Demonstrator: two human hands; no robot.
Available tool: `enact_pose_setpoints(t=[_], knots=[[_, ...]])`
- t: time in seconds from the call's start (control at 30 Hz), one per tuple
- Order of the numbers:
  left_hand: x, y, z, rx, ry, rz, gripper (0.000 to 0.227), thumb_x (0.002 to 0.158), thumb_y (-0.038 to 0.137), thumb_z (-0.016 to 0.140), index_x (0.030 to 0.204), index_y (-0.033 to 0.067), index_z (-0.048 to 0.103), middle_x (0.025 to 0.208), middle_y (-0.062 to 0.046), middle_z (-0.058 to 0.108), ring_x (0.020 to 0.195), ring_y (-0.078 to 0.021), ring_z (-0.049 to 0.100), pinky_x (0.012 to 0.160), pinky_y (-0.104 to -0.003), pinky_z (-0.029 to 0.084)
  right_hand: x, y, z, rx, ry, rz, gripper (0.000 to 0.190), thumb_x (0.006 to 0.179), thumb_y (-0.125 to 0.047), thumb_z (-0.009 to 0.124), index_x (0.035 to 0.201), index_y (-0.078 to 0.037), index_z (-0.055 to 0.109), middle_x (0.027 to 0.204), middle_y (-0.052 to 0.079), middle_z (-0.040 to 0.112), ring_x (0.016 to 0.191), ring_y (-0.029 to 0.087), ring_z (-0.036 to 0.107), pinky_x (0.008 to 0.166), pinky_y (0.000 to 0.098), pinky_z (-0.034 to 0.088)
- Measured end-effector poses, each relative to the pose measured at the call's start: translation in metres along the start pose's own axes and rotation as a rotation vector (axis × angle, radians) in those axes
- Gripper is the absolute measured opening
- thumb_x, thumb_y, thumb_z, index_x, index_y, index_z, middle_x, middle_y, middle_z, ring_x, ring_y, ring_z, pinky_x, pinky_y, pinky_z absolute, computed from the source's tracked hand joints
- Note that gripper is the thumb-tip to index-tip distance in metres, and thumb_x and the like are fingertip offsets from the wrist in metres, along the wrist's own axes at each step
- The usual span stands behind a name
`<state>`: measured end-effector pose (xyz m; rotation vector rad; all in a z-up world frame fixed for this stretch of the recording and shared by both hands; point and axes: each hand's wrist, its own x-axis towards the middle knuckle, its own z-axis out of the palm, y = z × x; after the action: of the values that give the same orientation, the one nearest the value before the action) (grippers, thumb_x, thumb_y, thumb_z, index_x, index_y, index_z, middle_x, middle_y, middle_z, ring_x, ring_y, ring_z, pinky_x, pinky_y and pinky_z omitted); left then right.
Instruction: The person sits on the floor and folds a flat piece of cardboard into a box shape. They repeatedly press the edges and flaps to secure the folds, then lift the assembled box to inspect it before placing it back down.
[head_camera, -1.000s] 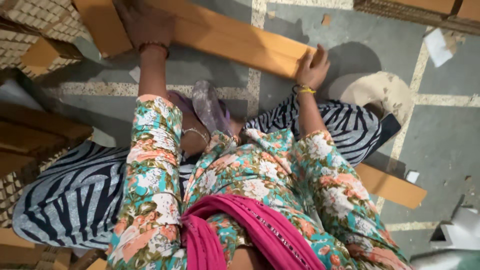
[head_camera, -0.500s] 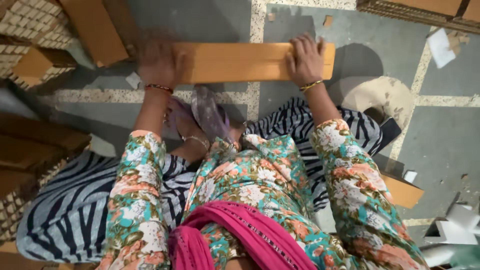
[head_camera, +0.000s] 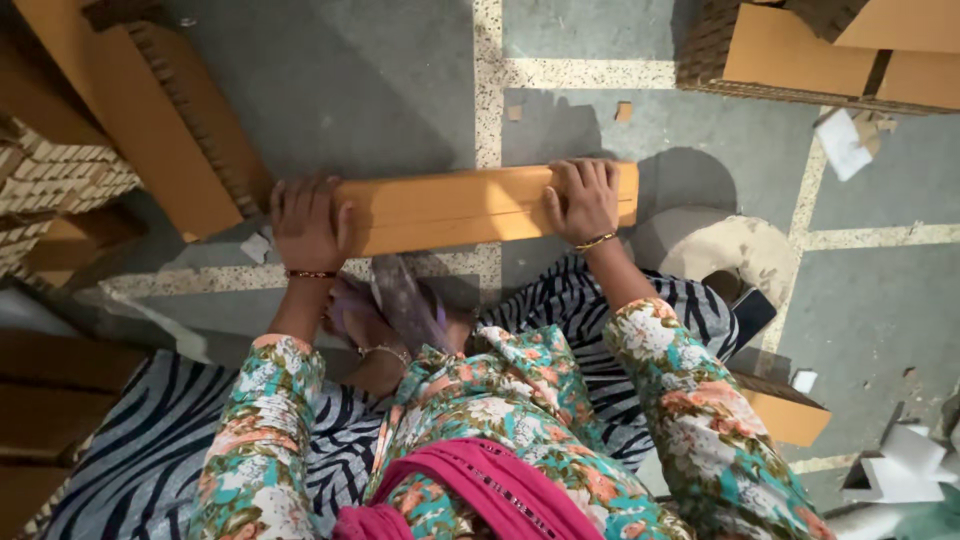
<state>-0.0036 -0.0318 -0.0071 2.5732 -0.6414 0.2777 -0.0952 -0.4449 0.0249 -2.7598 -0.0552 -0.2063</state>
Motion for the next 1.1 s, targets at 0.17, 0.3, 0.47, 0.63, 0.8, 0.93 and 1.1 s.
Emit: enact_pose_setpoints(t=[0.17,0.3,0.47,0.63,0.8,0.93,1.1], knots=[[-0.006,-0.005,0.005,0.015,0.039,0.014,0.035,0.104,0.031,0.061,0.125,0.0046,0.07,0.123,-0.018,0.068,0.119,-0.0376,0.06,0.117,-0.055,0.037,-0.004,0.003,0.003,-0.014,0.013,-0.002,0.032,0.097,-0.03,0.066,0.122,-0.009,0.066,0.115,0.015,0.063,0.114,0.036,0.055,0.108,0.052,0.036],[-0.007,-0.009,0.011,-0.001,0.067,0.017,0.033,0.104,0.03,0.062,0.124,0.0049,0.07,0.123,-0.017,0.068,0.119,-0.0367,0.061,0.118,-0.055,0.036,-0.004,0.003,0.006,-0.11,0.012,-0.032,0.036,0.097,-0.034,0.067,0.12,-0.007,0.066,0.111,0.017,0.06,0.112,0.038,0.054,0.107,0.053,0.035],[-0.01,-0.001,0.018,0.042,0.05,-0.024,0.028,0.106,0.03,0.06,0.12,0.0069,0.069,0.122,-0.015,0.068,0.12,-0.0371,0.06,0.12,-0.056,0.034,-0.001,-0.01,0.017,-0.119,-0.009,-0.053,0.044,0.097,-0.04,0.069,0.126,-0.008,0.064,0.115,0.018,0.06,0.116,0.039,0.052,0.11,0.0564,0.031],[0.003,0.021,0.043,0.17,0.093,-0.101,0.038,0.103,0.042,0.054,0.117,0.0117,0.071,0.119,-0.015,0.065,0.118,-0.0419,0.053,0.113,-0.064,0.022,0.019,-0.073,0.067,-0.171,0.065,-0.059,0.056,0.079,-0.046,0.067,0.124,-0.012,0.064,0.12,0.013,0.062,0.118,0.038,0.051,0.108,0.0602,0.027],[0.001,0.037,0.048,0.123,-0.11,-0.149,0.05,0.099,0.05,0.053,0.124,0.0089,0.067,0.127,-0.017,0.062,0.127,-0.0401,0.05,0.12,-0.063,0.021,0.026,-0.11,0.075,-0.065,-0.052,0.027,0.053,0.091,-0.048,0.064,0.128,-0.01,0.062,0.121,0.016,0.061,0.119,0.038,0.052,0.109,0.0551,0.034],[0.01,0.051,0.05,0.048,-0.162,-0.036,0.062,0.093,0.056,0.054,0.131,0.0084,0.061,0.131,-0.018,0.059,0.128,-0.042,0.048,0.116,-0.061,0.021,0.029,-0.113,0.069,-0.005,-0.024,0.05,0.047,0.091,-0.043,0.063,0.128,-0.013,0.065,0.12,0.015,0.062,0.116,0.037,0.053,0.106,0.0543,0.035],[0.015,0.055,0.044,-0.025,-0.313,-0.044,0.06,0.099,0.054,0.053,0.138,0.0088,0.06,0.131,-0.017,0.058,0.128,-0.0401,0.047,0.117,-0.063,0.021,0.034,-0.114,0.067,0.025,0.0,0.061,0.037,0.099,-0.04,0.063,0.125,-0.013,0.065,0.117,0.013,0.063,0.116,0.034,0.054,0.109,0.0527,0.036]])
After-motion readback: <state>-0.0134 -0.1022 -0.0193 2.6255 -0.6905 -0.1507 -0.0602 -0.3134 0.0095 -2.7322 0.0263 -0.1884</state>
